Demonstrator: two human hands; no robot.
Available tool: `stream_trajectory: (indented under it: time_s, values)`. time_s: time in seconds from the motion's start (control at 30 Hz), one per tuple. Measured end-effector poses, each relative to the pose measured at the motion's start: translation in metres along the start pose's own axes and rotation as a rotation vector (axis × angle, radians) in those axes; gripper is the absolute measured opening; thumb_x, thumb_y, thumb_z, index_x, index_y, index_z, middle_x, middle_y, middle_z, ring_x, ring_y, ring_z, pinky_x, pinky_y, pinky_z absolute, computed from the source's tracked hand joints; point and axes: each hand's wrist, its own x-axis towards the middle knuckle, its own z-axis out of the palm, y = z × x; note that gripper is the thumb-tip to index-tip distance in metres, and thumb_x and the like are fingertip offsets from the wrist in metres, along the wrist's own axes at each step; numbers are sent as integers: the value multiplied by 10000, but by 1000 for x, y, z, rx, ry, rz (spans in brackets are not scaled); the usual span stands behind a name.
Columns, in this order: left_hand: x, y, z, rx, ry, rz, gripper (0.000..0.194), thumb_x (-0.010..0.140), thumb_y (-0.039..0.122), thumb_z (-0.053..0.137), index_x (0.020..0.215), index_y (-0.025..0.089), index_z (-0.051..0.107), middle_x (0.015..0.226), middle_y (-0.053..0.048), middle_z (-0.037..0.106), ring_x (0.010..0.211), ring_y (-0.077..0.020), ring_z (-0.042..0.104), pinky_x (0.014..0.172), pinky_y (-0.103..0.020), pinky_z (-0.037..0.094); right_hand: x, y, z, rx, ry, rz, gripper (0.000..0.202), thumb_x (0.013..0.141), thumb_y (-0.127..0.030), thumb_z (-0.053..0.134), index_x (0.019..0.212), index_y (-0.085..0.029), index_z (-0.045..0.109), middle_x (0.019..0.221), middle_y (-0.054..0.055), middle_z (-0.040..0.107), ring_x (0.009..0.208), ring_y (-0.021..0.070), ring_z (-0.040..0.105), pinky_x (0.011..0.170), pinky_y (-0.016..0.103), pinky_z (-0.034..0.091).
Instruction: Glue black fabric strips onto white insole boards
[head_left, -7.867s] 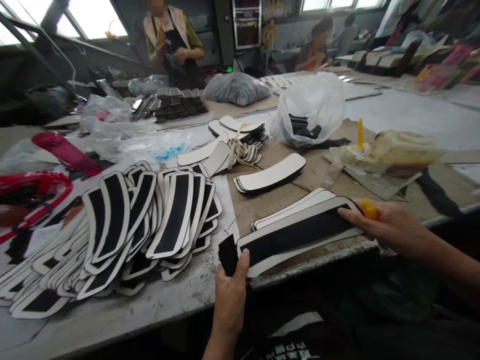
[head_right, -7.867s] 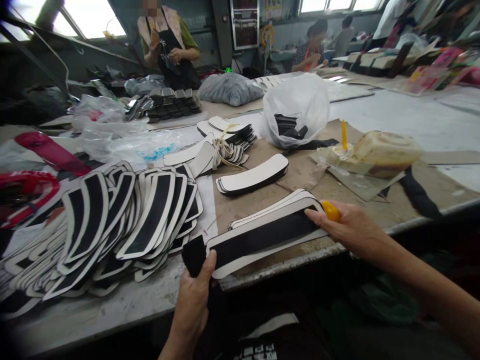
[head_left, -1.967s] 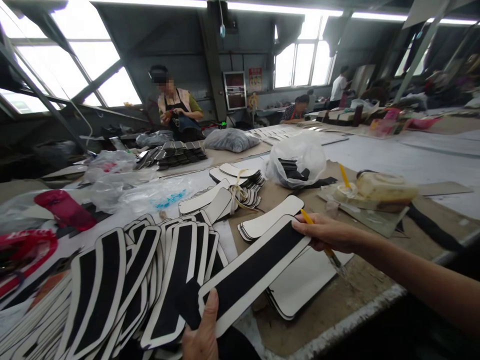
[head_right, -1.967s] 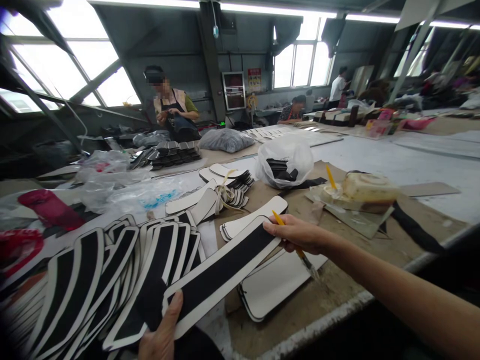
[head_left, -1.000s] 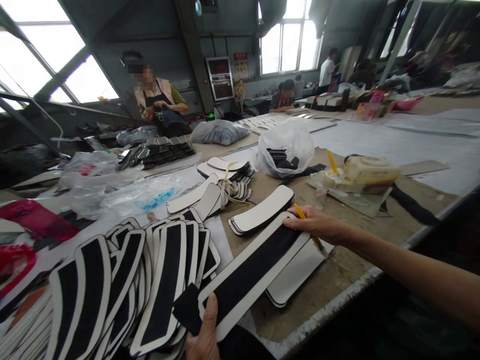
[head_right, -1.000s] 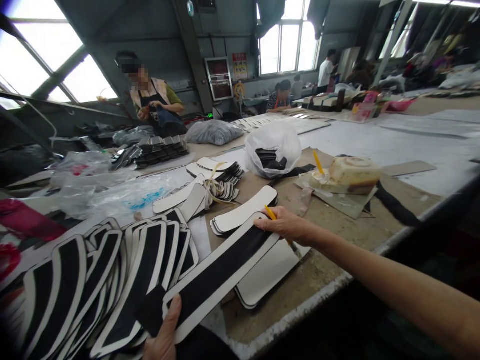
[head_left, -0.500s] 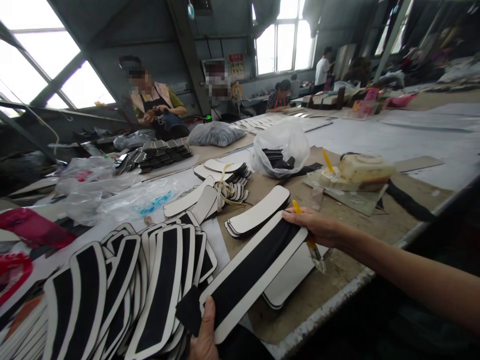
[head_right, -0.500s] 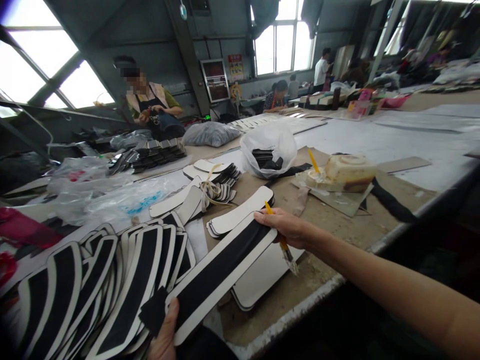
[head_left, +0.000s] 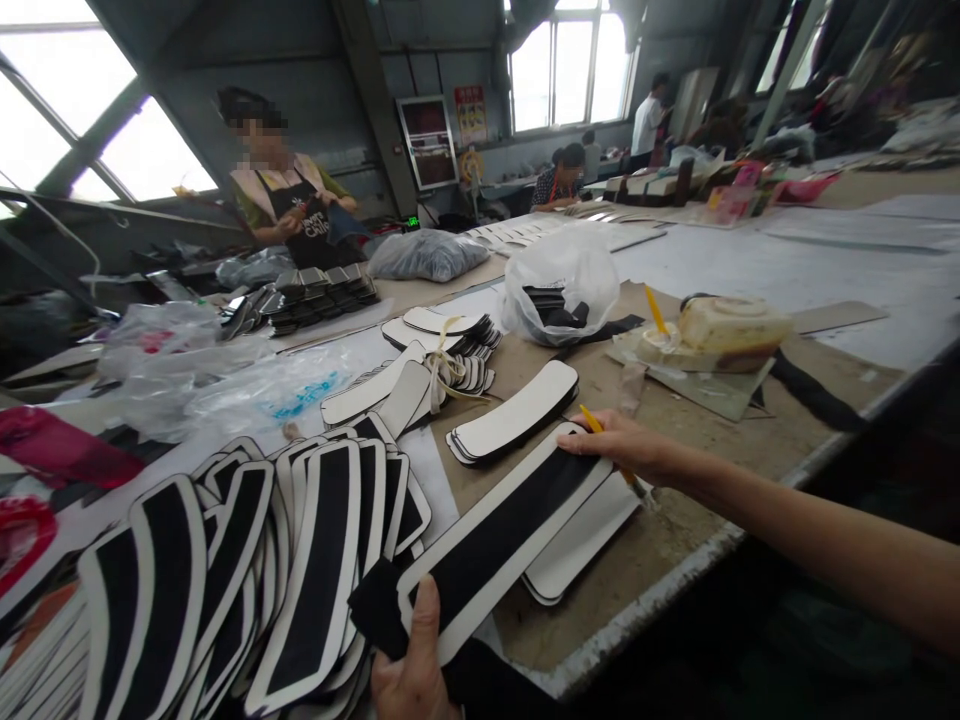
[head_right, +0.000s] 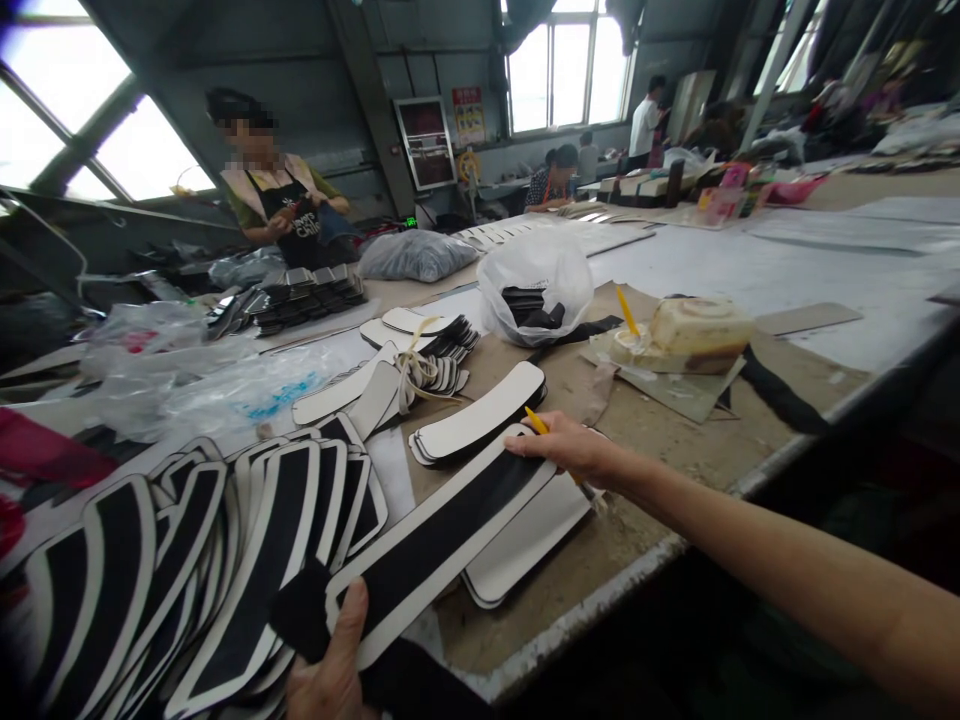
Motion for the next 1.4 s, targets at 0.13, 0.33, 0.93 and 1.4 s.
stream_trajectory:
  time_s: [0.13, 0.33, 0.93, 1.4]
  values:
    - [1, 11, -2, -33, -34, -33, 251, 717, 340, 686, 868, 143, 654, 1025, -101, 686, 1162, -278, 517, 1098, -385, 267, 1, 3, -3, 54, -28, 1, 335, 657, -432, 734, 704, -165, 539, 575, -53, 494, 470, 74, 451, 422, 181, 374]
    - [5, 2, 2, -224, -102, -205, 308, 743, 312, 670, 1017, 175, 644, 1017, -72, 704, 1136, -267, 543, 1065, -420, 331, -6, -1, -1, 209, -99, 19, 342, 638, -419, 764, 721, -156, 561, 607, -35, 542, 488, 76, 488, 449, 177, 410]
    - [-7, -3, 10, 148, 14, -231, 477, 631, 458, 715, 943, 107, 631, 953, -175, 685, 1019, -363, 596, 931, -484, 442, -46, 17, 17, -1325, 259, -827, 336, 873, -65, 384, 1143, -105, 579, 1071, 168, 637, 1016, 267, 577, 861, 389, 476]
    - [-10, -28, 17, -7, -108, -386, 381, 754, 382, 633, 974, 71, 615, 1035, -174, 674, 962, -270, 641, 807, -331, 536, -44, 104, 0, -1500, 33, -783, 444, 827, 19, 395, 1249, -55, 509, 1284, 186, 526, 1213, 257, 460, 993, 413, 426]
